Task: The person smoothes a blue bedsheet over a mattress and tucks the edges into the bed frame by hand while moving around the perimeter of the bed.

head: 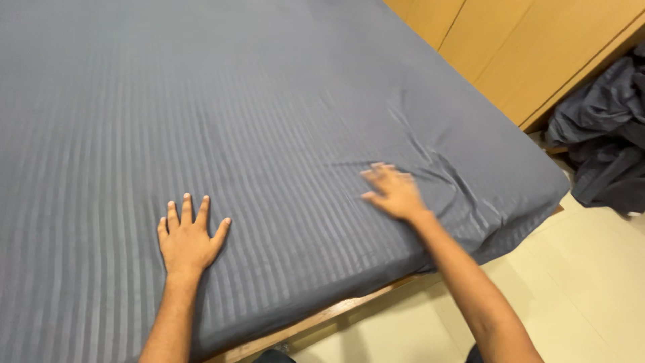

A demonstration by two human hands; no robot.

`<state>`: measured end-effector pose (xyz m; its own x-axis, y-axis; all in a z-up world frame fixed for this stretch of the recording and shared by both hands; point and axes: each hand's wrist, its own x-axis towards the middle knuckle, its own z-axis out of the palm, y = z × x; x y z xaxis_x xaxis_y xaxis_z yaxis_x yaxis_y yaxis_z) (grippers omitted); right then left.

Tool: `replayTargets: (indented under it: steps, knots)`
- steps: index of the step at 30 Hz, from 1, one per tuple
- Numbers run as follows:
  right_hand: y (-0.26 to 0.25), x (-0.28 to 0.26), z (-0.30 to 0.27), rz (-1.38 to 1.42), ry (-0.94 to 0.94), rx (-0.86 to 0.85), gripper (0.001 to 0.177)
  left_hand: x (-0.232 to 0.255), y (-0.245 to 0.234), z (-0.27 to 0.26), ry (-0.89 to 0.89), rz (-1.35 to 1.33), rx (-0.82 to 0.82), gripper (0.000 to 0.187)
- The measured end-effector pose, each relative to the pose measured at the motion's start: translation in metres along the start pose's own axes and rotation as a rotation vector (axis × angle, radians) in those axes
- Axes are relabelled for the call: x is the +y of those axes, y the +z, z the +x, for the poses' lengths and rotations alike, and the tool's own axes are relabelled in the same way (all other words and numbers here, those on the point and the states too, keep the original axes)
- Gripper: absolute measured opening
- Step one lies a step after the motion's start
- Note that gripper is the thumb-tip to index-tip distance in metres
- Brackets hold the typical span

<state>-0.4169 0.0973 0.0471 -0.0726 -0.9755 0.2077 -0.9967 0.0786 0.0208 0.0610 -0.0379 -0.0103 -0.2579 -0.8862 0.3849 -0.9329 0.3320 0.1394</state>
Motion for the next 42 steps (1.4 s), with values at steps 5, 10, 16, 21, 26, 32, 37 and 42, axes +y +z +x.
replayTargets:
  steps: [5, 10, 16, 21, 26, 32, 37, 42]
  knots:
    - [0.012, 0.147, -0.047, -0.073, 0.268, 0.047, 0.076, 0.010, -0.006, 0.005, -0.068, -0.010, -0.107, 0.086]
    - [0.028, 0.182, -0.046, -0.096, 0.233, 0.090, 0.073, 0.121, 0.017, 0.010, -0.092, -0.017, -0.142, 0.107]
    - [0.004, 0.281, -0.020, 0.353, 0.376, 0.361, 0.055, 0.353, 0.017, 0.013, 0.131, -0.148, -0.242, 0.113]
    - [0.033, 0.338, -0.020, 0.036, 0.319, 0.316, 0.030, 0.482, 0.001, 0.013, 0.256, -0.183, -0.366, 0.108]
    - [0.043, 0.407, -0.018, -0.039, 0.285, 0.267, 0.027, 0.499, 0.000, 0.010, 0.279, -0.149, -0.307, 0.103]
    - [0.003, 0.445, -0.026, 0.094, 0.423, 0.312, 0.043, 0.503, 0.001, 0.008, 0.264, -0.106, -0.278, 0.098]
    - [0.036, 0.485, -0.003, 0.003, 0.317, 0.149, 0.032, 0.505, 0.004, 0.008, 0.257, -0.080, -0.246, 0.094]
    - [0.026, 0.515, -0.016, 0.062, 0.444, 0.269, 0.027, 0.505, 0.006, 0.007, 0.283, -0.067, -0.173, 0.094]
